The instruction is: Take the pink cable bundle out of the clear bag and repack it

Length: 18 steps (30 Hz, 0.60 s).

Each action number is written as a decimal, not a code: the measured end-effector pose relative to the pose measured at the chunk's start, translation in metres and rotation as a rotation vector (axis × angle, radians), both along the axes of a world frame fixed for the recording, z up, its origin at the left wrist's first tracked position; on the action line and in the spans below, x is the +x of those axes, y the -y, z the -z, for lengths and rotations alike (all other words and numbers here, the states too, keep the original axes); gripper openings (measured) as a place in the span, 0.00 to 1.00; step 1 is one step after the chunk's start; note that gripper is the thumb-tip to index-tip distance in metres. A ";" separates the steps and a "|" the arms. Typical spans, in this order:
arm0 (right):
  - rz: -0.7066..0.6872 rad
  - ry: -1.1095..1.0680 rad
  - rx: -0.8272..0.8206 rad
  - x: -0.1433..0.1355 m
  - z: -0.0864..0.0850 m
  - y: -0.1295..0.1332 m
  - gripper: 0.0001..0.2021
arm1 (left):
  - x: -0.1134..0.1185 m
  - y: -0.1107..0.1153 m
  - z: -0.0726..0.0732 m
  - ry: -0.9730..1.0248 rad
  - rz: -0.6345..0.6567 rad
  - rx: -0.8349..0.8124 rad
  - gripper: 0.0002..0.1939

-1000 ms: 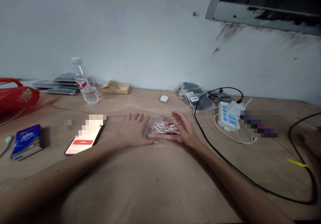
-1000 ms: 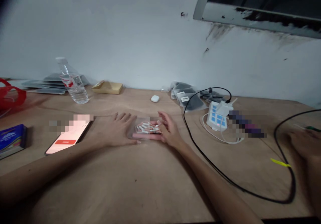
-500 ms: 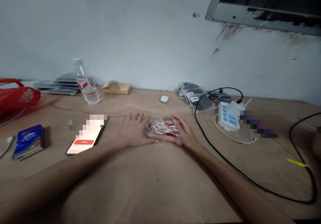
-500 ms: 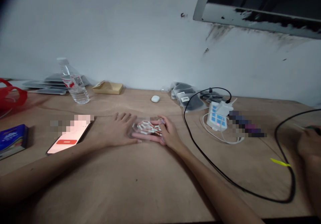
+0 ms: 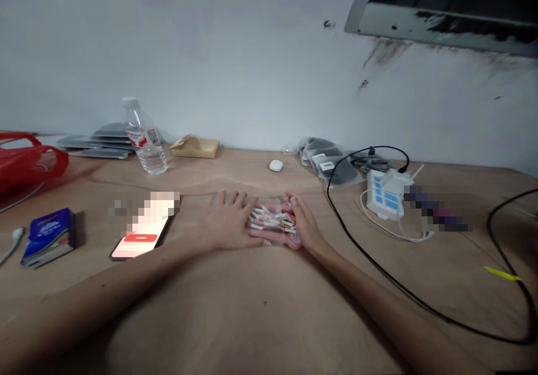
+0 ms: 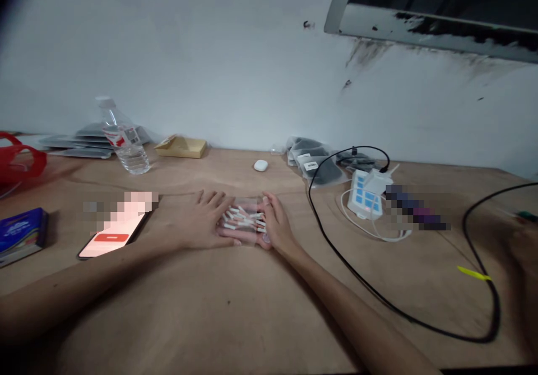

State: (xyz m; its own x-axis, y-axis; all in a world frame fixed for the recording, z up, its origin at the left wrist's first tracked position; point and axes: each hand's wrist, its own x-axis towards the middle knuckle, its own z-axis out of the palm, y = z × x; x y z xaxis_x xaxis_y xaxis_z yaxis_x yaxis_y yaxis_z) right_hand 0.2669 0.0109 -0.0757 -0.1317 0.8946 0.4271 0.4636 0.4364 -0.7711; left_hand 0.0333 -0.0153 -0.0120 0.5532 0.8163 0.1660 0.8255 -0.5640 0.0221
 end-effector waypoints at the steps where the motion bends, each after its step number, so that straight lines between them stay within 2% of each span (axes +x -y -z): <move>1: -0.014 -0.025 0.005 0.005 -0.004 -0.001 0.29 | 0.000 0.000 0.000 0.002 -0.009 -0.002 0.53; 4: -0.152 0.069 -0.040 0.027 -0.022 -0.002 0.28 | -0.001 -0.003 0.000 0.022 -0.028 -0.028 0.52; 7: -0.309 0.316 -0.011 0.052 -0.037 -0.004 0.36 | -0.005 -0.007 -0.002 0.030 -0.048 -0.062 0.52; 9: -0.378 0.373 -0.003 0.063 -0.042 -0.007 0.40 | -0.009 -0.010 -0.003 0.037 -0.051 -0.080 0.53; 15: -0.445 0.434 0.018 0.062 -0.045 -0.009 0.45 | -0.014 -0.013 -0.004 0.045 -0.024 -0.068 0.49; 18: -0.444 0.466 0.050 0.054 -0.047 -0.005 0.41 | -0.013 -0.012 -0.004 0.032 -0.031 -0.065 0.50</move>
State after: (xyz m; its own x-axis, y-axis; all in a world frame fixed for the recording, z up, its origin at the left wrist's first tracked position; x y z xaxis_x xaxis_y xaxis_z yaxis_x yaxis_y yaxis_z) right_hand 0.3209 0.0158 -0.0288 -0.6661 0.6930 0.2756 0.5121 0.6937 -0.5065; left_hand 0.0201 -0.0029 -0.0079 0.5226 0.8427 0.1292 0.8410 -0.5345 0.0839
